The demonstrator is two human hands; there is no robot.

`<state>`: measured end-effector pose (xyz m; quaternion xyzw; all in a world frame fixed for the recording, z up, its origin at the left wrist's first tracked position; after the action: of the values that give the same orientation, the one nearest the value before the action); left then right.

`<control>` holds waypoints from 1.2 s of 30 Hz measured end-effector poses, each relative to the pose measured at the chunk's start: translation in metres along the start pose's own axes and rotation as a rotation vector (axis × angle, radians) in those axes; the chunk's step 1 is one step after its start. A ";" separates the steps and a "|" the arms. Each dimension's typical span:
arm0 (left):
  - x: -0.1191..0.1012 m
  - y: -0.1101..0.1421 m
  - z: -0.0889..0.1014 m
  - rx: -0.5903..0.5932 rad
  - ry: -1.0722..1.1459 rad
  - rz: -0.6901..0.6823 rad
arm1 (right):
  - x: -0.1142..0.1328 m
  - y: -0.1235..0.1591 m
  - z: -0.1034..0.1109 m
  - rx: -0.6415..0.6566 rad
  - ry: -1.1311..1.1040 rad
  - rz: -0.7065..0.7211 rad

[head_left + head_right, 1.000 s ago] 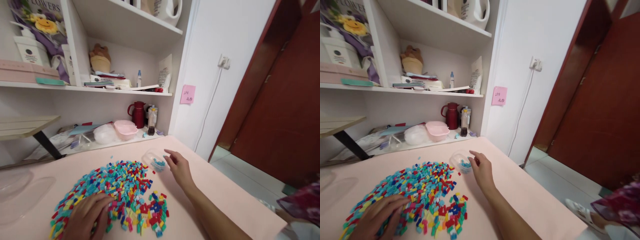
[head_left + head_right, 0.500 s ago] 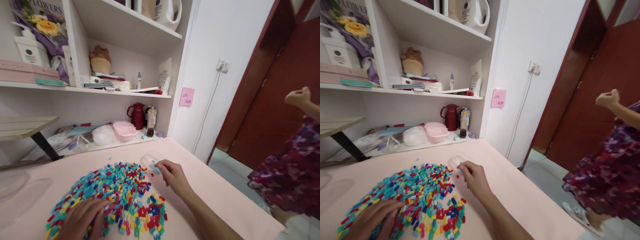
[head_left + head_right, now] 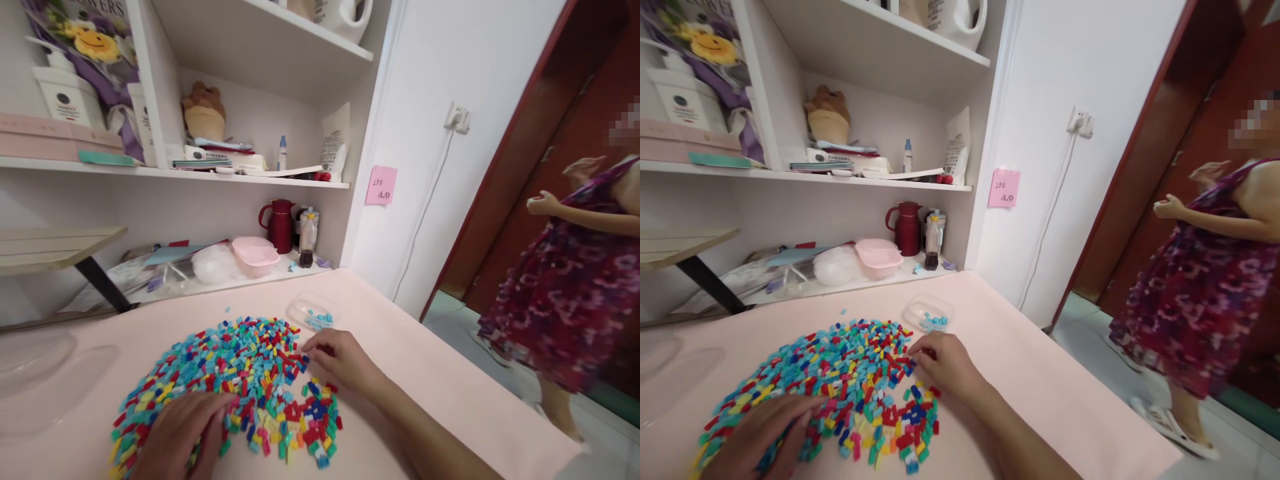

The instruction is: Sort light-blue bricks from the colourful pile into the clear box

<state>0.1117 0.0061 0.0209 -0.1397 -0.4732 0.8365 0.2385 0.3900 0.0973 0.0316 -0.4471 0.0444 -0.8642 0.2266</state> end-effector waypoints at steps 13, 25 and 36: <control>-0.013 0.007 -0.004 0.088 0.020 0.030 | 0.012 0.010 -0.032 0.247 0.037 0.226; -0.017 0.007 -0.005 0.118 0.039 0.023 | 0.013 0.013 -0.031 0.285 0.249 0.285; -0.015 0.007 -0.006 0.092 0.047 0.049 | 0.016 0.012 -0.029 0.270 0.196 0.177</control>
<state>0.1254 -0.0007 0.0123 -0.1597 -0.4250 0.8594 0.2351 0.3632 0.0757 0.0232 -0.3206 -0.0107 -0.8785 0.3542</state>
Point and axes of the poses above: each hand's wrist, its own y-axis away from the middle knuckle, its own z-axis out of the back of the hand, x = y × z, the point moved 1 cm from there along -y, towards the middle knuckle, and after that the axes turned 3 degrees about -y, right-handed, at the moved point
